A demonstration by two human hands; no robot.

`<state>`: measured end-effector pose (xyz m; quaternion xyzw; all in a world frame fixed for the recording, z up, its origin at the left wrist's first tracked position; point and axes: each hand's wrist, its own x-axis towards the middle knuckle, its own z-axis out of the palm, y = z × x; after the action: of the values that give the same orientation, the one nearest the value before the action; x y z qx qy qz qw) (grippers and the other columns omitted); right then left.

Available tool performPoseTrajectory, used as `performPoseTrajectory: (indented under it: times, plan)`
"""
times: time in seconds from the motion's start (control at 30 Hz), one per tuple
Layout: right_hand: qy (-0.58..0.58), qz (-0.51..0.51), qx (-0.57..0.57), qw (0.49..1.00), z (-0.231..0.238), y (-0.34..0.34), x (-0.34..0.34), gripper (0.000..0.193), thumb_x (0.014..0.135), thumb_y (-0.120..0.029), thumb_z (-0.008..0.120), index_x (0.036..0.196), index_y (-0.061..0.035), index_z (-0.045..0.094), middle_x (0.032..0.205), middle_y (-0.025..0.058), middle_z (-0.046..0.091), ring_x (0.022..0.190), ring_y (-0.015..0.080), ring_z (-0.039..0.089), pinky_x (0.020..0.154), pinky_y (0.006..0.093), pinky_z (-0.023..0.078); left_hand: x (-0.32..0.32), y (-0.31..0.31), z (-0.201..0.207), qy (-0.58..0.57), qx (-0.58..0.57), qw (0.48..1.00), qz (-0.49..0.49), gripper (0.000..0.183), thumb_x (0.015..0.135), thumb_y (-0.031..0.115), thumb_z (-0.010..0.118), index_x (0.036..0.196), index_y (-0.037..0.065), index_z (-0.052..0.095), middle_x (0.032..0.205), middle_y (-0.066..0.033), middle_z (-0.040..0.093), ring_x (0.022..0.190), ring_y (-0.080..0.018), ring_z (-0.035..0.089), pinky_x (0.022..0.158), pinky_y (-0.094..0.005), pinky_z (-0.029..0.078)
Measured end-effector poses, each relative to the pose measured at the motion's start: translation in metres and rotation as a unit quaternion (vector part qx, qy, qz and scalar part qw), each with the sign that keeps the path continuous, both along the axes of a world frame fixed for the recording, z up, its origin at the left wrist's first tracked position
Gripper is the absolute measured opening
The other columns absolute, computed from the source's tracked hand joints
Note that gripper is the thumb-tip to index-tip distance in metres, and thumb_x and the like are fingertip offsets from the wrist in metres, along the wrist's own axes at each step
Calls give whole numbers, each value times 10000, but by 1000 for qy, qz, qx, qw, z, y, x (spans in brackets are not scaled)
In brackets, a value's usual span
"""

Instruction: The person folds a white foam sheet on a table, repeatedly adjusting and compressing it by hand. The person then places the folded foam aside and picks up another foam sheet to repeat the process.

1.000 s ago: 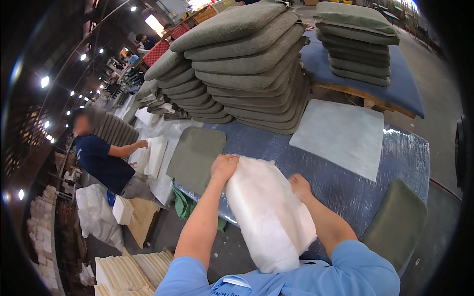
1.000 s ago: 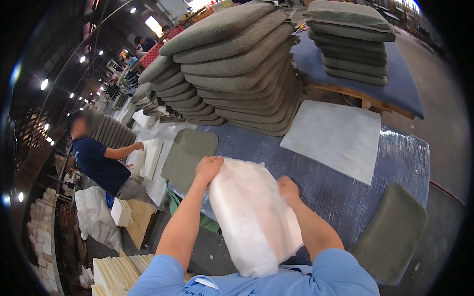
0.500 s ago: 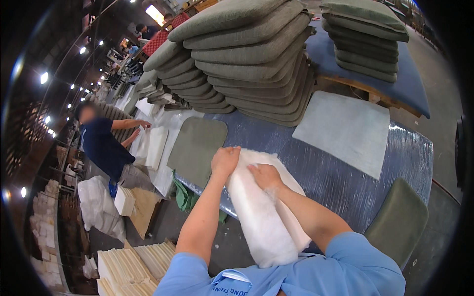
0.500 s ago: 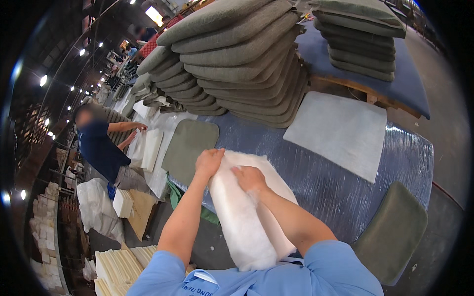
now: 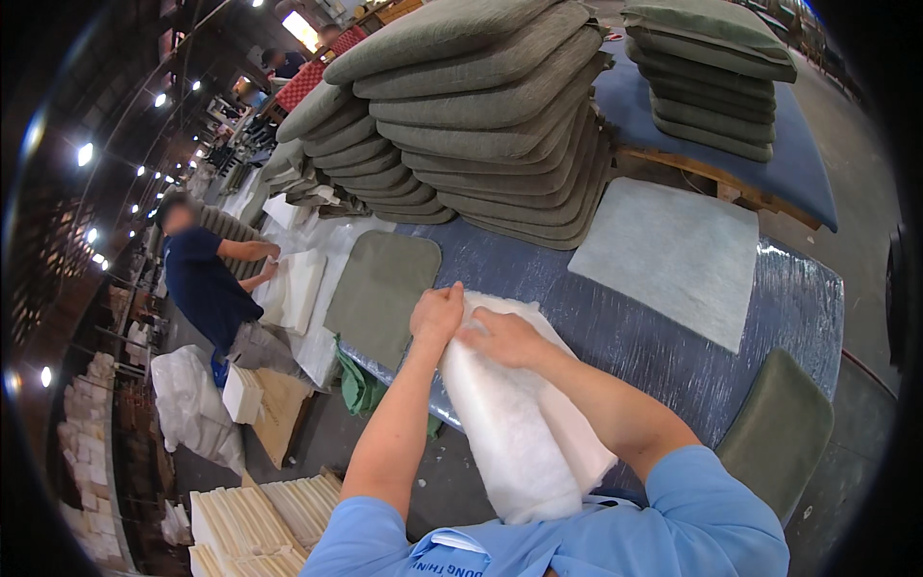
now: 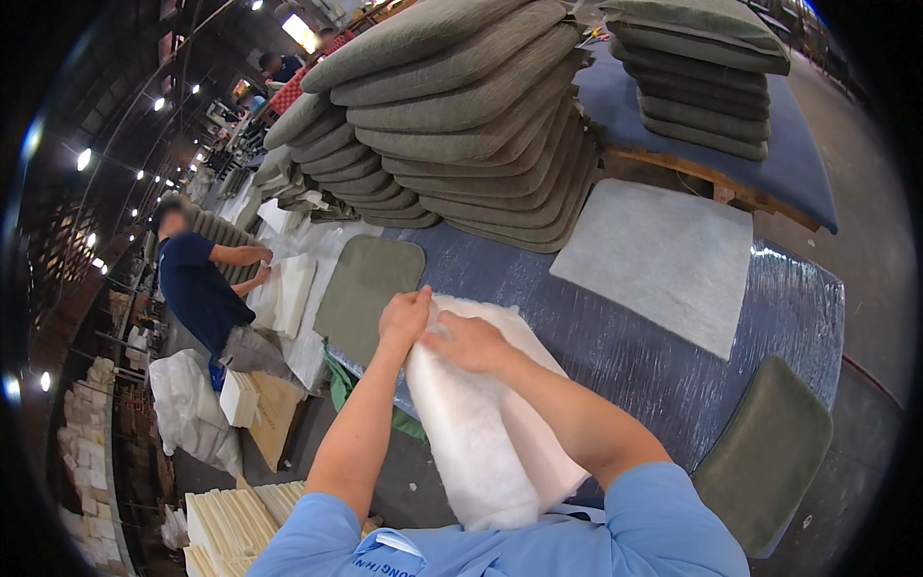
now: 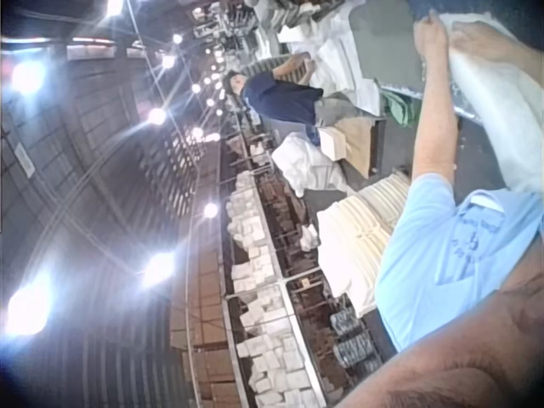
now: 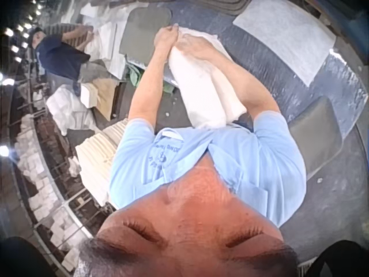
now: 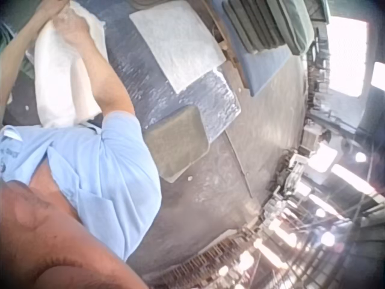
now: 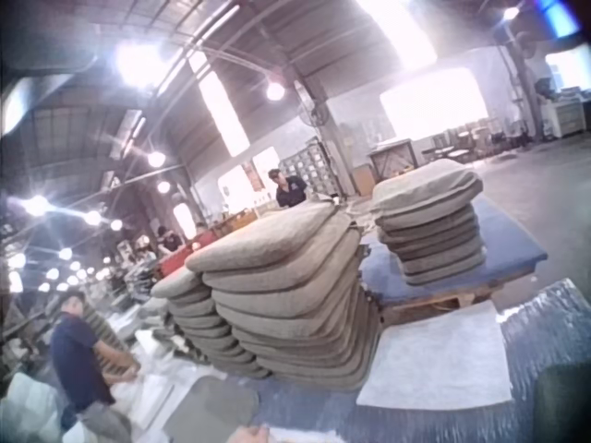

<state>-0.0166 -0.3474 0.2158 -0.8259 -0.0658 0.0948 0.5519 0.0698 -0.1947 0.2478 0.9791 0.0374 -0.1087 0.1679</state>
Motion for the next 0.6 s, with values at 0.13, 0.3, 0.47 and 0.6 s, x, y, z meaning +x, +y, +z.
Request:
performPoseTrajectory:
  times: [0.13,0.3,0.47,0.6]
  plan:
    - [-38,14,16,999,1,10,-10,417,1069,-428,541,946,-42,639,978,204,728,986,426,679,877,514,511,6,18,-4,12,-207,977,44,519,1065,497,490,1339,116,710,1437,-207,621,1323,-375,594,1100,-464,466]
    - [-46,-32,-3,998,-28,0,-11,403,1065,-423,546,921,-58,642,929,215,715,941,430,676,832,526,511,-40,20,-4,22,-643,735,213,650,1101,469,480,1656,159,347,1633,-104,430,1481,-285,427,1157,-379,396]
    - [-78,-52,32,995,-54,25,-6,393,1065,-401,549,922,-50,656,966,229,716,969,428,677,847,513,516,-103,32,-30,-73,-380,921,48,889,1054,173,605,1704,75,7,1723,-228,222,1522,-307,367,1200,-387,377]
    - [-49,-150,-78,984,-153,-20,-11,366,1063,-357,560,987,-21,682,1066,245,713,1053,446,660,914,508,512,-91,25,-24,-111,-312,943,-36,954,1007,214,656,1676,-10,14,1710,-332,106,1602,-434,134,1300,-442,175]
